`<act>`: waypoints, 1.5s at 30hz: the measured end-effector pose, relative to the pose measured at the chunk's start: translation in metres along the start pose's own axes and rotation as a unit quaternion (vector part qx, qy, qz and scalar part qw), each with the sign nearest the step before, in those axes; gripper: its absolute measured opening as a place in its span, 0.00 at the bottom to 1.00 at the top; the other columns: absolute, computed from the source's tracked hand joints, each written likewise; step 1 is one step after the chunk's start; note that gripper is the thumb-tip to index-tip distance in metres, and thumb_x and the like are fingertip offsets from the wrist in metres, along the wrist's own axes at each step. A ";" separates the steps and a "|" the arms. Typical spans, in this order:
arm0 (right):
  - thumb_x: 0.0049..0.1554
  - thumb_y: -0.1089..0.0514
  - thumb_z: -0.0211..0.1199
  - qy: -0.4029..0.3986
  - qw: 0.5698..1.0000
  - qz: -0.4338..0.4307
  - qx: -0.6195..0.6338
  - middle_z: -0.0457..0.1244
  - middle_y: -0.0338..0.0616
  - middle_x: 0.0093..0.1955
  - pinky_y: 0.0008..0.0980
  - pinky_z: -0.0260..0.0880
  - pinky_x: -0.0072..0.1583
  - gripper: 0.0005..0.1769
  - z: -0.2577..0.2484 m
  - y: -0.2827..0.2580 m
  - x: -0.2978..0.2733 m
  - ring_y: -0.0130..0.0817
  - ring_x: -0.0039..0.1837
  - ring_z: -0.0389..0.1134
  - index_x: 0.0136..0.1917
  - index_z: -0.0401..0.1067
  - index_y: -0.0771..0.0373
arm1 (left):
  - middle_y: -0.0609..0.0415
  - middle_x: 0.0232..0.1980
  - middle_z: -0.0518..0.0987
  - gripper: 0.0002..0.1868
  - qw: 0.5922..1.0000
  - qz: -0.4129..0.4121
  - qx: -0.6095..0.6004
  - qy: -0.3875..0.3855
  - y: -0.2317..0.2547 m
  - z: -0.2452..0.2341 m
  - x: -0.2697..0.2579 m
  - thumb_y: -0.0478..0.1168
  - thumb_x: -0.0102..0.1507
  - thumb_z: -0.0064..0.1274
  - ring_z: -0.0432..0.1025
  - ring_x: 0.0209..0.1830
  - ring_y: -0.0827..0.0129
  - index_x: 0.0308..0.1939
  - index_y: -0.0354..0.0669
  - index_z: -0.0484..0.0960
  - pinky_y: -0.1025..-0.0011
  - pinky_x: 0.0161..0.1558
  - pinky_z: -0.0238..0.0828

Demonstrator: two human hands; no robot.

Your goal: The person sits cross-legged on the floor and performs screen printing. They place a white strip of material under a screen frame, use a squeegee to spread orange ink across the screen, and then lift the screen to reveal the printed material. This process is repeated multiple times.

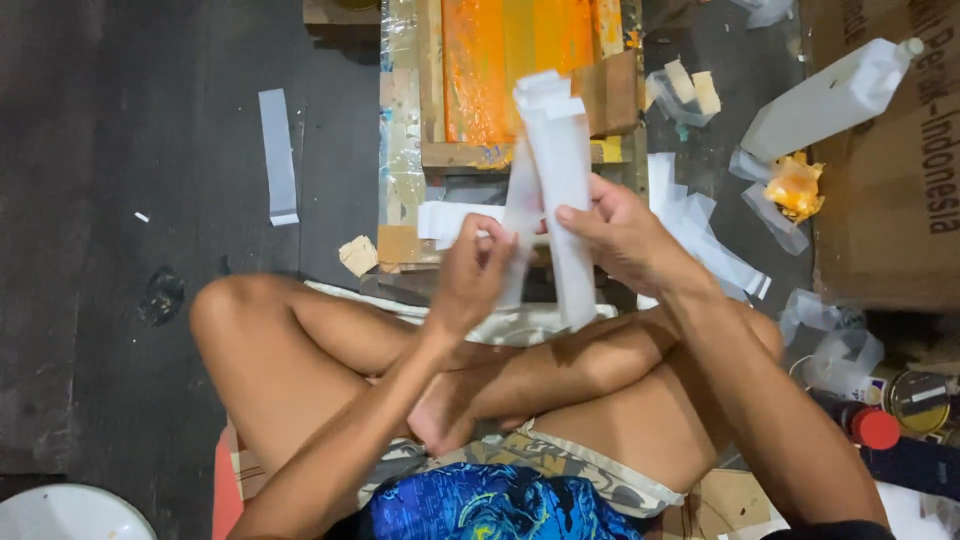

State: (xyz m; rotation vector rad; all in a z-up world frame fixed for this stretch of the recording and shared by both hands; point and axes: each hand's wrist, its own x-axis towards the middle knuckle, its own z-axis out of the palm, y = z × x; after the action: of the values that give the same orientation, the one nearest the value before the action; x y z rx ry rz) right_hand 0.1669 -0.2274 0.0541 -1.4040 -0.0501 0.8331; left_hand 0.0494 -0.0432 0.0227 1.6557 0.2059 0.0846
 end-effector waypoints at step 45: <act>0.60 0.47 0.60 -0.079 0.689 -0.106 -0.713 0.65 0.47 0.58 0.58 0.65 0.66 0.33 0.052 -0.029 0.012 0.50 0.65 0.65 0.76 0.59 0.51 | 0.58 0.60 0.71 0.40 0.813 0.108 0.549 -0.164 -0.037 -0.077 0.065 0.46 0.57 0.66 0.66 0.60 0.55 0.72 0.60 0.66 0.46 0.57 0.64</act>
State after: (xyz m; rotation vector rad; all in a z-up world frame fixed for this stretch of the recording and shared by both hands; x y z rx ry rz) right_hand 0.1638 -0.1749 0.0852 -2.6833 -1.2118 0.6570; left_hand 0.0959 0.0473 -0.0109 2.8149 -0.2715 -0.1957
